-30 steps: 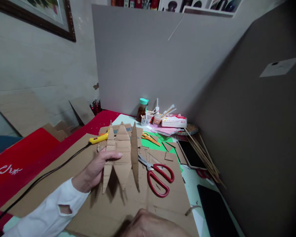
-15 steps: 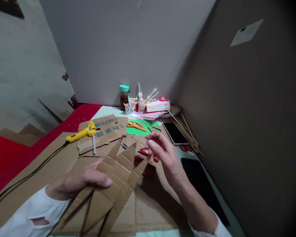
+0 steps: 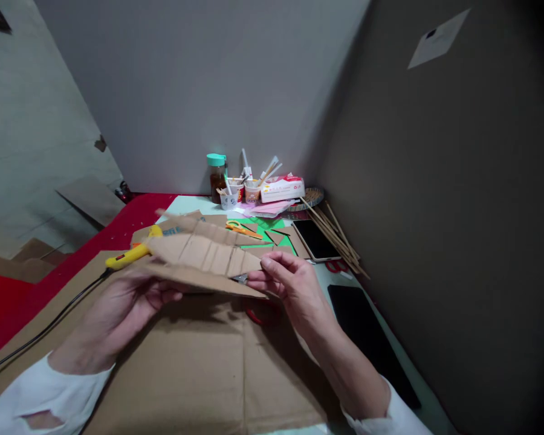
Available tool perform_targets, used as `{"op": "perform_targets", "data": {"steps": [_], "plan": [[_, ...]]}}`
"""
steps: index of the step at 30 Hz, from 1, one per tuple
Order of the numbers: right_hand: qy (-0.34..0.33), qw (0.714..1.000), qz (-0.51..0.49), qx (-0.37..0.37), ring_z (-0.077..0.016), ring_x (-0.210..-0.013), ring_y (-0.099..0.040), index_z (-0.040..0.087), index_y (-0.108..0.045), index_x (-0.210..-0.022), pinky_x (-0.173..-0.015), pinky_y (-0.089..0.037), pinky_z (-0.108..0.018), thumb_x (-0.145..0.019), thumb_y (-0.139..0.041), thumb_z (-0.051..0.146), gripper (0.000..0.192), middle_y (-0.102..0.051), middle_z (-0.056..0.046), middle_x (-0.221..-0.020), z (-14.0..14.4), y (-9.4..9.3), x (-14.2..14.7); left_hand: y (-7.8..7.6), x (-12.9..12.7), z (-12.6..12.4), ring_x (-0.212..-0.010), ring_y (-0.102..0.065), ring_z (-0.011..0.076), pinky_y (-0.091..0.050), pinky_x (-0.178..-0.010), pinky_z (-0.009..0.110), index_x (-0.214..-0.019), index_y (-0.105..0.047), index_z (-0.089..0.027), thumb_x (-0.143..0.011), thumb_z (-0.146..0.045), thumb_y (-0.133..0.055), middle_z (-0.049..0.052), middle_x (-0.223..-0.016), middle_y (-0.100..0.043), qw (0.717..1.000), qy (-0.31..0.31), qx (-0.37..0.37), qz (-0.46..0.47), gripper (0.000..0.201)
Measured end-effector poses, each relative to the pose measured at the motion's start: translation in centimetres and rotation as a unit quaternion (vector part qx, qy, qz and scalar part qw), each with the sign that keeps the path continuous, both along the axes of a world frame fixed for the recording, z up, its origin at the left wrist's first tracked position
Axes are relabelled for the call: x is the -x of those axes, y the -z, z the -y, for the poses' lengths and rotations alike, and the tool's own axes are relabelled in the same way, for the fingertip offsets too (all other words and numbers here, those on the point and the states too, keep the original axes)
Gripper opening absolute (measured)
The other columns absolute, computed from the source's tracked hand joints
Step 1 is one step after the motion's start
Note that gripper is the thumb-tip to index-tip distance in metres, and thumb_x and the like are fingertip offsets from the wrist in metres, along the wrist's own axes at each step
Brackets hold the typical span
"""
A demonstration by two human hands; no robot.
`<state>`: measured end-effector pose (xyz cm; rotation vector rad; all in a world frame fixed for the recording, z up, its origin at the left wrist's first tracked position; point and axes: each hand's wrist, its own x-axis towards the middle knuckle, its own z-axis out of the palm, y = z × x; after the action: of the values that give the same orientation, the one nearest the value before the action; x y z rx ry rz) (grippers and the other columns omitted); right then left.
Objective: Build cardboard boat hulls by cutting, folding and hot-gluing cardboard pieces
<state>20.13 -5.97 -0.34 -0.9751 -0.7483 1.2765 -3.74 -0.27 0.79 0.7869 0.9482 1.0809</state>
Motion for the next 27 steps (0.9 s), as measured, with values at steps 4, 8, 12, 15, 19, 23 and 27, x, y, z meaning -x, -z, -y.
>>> {"op": "perform_targets", "data": {"steps": [4, 8, 12, 15, 19, 23, 27], "plan": [[0.020, 0.999, -0.046, 0.000, -0.0214, -0.080, -0.076, 0.016, -0.059, -0.090, -0.075, -0.063, -0.029, -0.064, -0.088, 0.035, 0.044, -0.071, -0.001, -0.077, 0.1, 0.2, 1.1, 0.3, -1.9, 1.4, -0.101, -0.070, 0.0298, -0.060, -0.085, 0.038, -0.112, -0.071, -0.015, -0.082, -0.018, -0.068, 0.014, -0.106, -0.076, 0.986, 0.157, -0.024, 0.044, 0.030], [-0.026, 0.998, -0.051, 0.016, -0.0236, -0.079, -0.076, 0.013, -0.059, -0.092, -0.075, -0.063, -0.031, -0.065, -0.089, 0.035, 0.045, -0.072, -0.004, -0.076, 0.7, 0.3, 2.6, 1.1, -3.3, 2.9, -0.101, -0.068, 0.0269, -0.058, -0.088, 0.036, -0.112, -0.072, -0.018, -0.086, -0.031, -0.069, 0.011, -0.114, -0.075, 0.989, 0.130, -0.009, 0.068, 0.029], [-0.096, 0.994, -0.034, 0.023, -0.0198, -0.071, -0.075, 0.013, -0.060, -0.094, -0.069, -0.063, -0.028, -0.067, -0.087, 0.037, 0.045, -0.072, -0.004, -0.078, 1.2, 0.7, 3.6, 1.3, -3.6, 3.1, -0.084, -0.070, 0.0210, -0.060, -0.075, 0.029, -0.098, -0.076, -0.017, -0.078, -0.026, -0.077, 0.007, -0.099, -0.078, 0.999, 0.042, 0.021, 0.013, 0.022], [-0.135, 0.990, -0.012, 0.025, -0.0140, -0.061, -0.072, 0.014, -0.058, -0.093, -0.060, -0.060, -0.022, -0.072, -0.083, 0.043, 0.045, -0.071, -0.002, -0.071, 1.4, 1.2, 3.9, 1.0, -3.5, 2.9, -0.060, -0.062, 0.0169, -0.057, -0.057, 0.027, -0.076, -0.075, -0.012, -0.075, -0.025, -0.076, 0.006, -0.070, -0.074, 0.999, 0.041, 0.020, -0.008, 0.013], [-0.186, 0.980, 0.036, 0.054, -0.0074, -0.049, -0.063, 0.014, -0.057, -0.082, -0.046, -0.048, -0.013, -0.075, -0.078, 0.054, 0.046, -0.067, 0.000, -0.062, 1.4, 1.6, 4.1, 0.9, -3.3, 2.9, -0.053, -0.057, 0.0127, -0.053, -0.051, 0.022, -0.066, -0.070, -0.014, -0.072, -0.021, -0.077, 0.001, -0.061, -0.067, 1.000, 0.021, 0.002, -0.008, 0.012], [-0.190, 0.979, 0.042, 0.055, -0.0073, -0.050, -0.061, 0.015, -0.056, -0.083, -0.043, -0.047, -0.013, -0.072, -0.078, 0.057, 0.048, -0.068, 0.000, -0.067, 1.6, 1.5, 4.4, 1.0, -3.3, 3.4, -0.054, -0.057, 0.0112, -0.051, -0.053, 0.020, -0.077, -0.071, -0.019, -0.077, -0.021, -0.075, -0.003, -0.065, -0.067, 0.999, 0.033, -0.013, -0.003, 0.004], [-0.205, 0.975, 0.084, 0.035, -0.0073, -0.050, -0.059, 0.014, -0.058, -0.082, -0.044, -0.046, -0.015, -0.081, -0.070, 0.054, 0.042, -0.066, 0.000, -0.066, 1.9, 1.5, 4.5, 1.0, -3.7, 4.3, -0.057, -0.064, 0.0206, -0.054, -0.059, 0.032, -0.067, -0.071, -0.013, -0.087, -0.028, -0.063, 0.007, -0.058, -0.067, 0.984, 0.178, -0.008, 0.009, 0.026]]}}
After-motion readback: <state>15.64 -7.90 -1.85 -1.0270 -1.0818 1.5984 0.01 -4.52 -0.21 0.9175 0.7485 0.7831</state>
